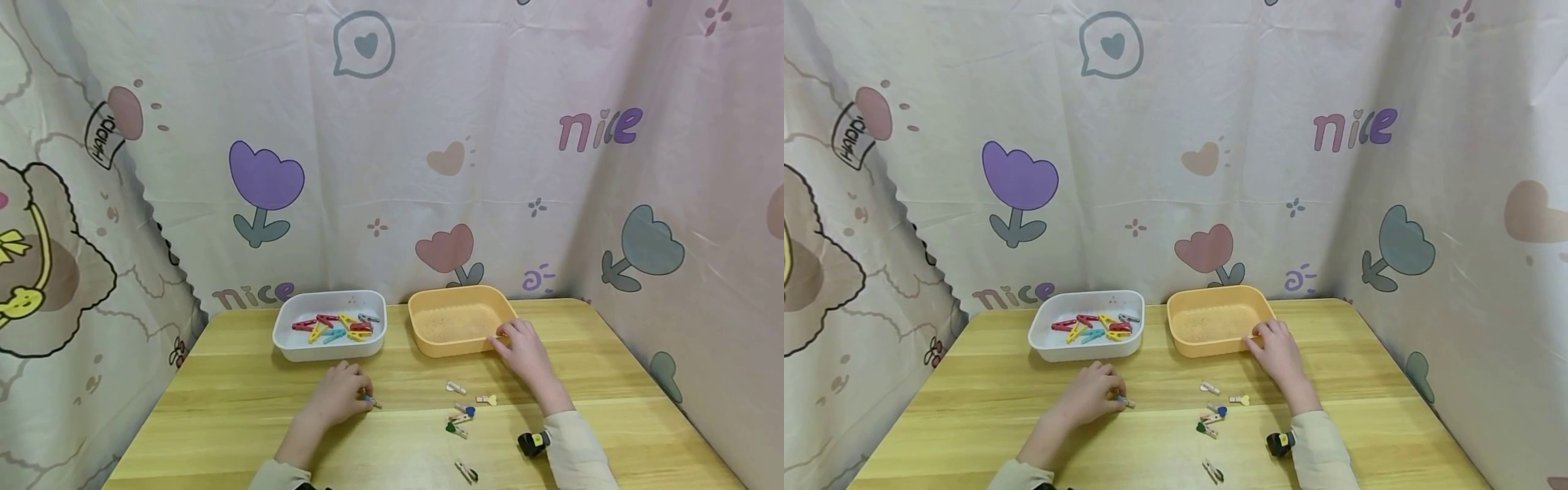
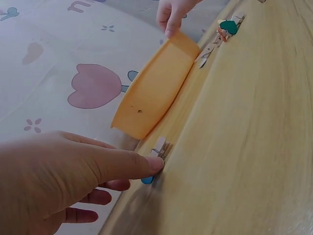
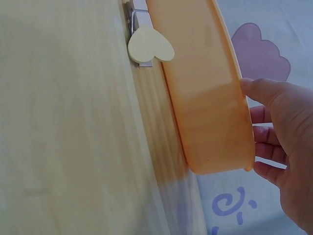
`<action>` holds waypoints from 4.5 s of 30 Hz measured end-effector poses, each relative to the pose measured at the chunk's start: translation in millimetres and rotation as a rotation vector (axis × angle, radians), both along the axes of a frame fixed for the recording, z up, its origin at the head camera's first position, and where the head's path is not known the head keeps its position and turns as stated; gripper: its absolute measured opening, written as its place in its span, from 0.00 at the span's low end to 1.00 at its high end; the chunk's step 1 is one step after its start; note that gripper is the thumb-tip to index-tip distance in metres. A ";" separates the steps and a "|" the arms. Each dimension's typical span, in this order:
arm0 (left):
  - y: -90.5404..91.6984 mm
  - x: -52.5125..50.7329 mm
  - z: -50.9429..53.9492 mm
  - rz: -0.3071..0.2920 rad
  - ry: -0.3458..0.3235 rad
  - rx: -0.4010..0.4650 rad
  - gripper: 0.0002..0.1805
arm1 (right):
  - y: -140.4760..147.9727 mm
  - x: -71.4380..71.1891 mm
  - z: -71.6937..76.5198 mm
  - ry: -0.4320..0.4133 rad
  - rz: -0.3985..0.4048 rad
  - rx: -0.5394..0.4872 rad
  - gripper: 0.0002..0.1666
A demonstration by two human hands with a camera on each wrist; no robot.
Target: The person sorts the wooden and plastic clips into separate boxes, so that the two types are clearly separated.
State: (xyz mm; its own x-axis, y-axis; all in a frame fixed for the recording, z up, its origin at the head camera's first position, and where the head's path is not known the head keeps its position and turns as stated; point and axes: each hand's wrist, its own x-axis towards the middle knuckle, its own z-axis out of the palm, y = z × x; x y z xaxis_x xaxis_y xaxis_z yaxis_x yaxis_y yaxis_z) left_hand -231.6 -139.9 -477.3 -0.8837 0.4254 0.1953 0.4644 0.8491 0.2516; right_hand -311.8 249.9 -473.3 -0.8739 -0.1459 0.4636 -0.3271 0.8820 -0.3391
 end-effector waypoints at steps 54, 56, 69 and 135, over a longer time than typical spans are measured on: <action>30.7 -18.7 45.9 -0.049 0.101 0.043 0.10 | -0.7 -0.7 -0.3 0.001 -0.009 0.002 0.15; 32.1 -21.1 48.5 -0.050 0.115 0.036 0.10 | -0.6 -0.6 -0.5 0.001 -0.012 0.005 0.16; 43.6 -41.7 51.5 -0.063 0.218 0.058 0.10 | -0.7 -0.4 -0.1 0.016 -0.012 -0.002 0.15; 118.2 -167.9 36.7 0.349 0.156 0.434 0.13 | -4.9 0.3 -0.9 0.037 -0.022 -0.001 0.14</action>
